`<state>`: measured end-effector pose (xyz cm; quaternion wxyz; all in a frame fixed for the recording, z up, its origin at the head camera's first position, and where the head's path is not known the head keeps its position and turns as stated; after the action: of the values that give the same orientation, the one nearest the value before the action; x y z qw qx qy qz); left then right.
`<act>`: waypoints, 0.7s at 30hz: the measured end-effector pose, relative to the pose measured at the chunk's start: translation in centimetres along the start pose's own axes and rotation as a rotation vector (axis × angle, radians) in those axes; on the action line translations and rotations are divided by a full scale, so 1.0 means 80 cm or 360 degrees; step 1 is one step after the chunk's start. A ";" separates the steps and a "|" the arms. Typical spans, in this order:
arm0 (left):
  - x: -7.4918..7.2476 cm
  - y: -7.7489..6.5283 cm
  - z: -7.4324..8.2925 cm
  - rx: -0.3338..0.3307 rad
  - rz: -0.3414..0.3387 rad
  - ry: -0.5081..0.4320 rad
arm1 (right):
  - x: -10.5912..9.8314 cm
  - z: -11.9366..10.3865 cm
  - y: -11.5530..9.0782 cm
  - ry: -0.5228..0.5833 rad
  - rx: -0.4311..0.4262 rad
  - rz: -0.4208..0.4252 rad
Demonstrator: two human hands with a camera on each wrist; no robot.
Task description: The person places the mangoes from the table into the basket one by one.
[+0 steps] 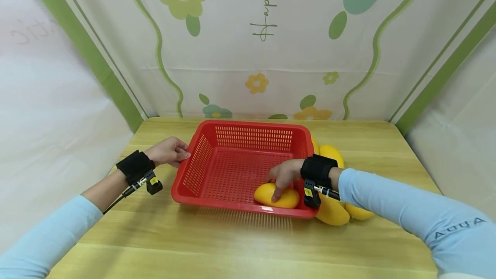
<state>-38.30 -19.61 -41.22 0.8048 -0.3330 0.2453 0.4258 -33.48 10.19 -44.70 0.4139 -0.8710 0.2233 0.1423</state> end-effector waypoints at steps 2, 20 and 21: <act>-0.001 0.000 0.001 0.0006 0.0002 0.0010 | -0.002 -0.001 -0.004 -0.0016 -0.0006 0.0010; -0.001 -0.001 -0.001 0.0010 -0.0002 0.0001 | -0.030 -0.006 -0.058 -0.0003 -0.0168 0.0169; -0.001 -0.001 -0.001 0.0008 -0.0003 0.0000 | -0.031 -0.006 -0.063 0.0005 -0.0194 0.0186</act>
<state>-38.26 -19.74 -41.17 0.8060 -0.3311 0.2459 0.4246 -33.05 13.25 -40.01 0.3507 -0.8803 0.2654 0.1781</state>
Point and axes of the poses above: each hand's wrist, its own y-axis towards the middle knuckle, its own x-axis out of the palm, z = x × y, the point moved 7 cm from there along y, towards the middle knuckle, and after that the axes turned 13 degrees about y, right-handed, at the moved point
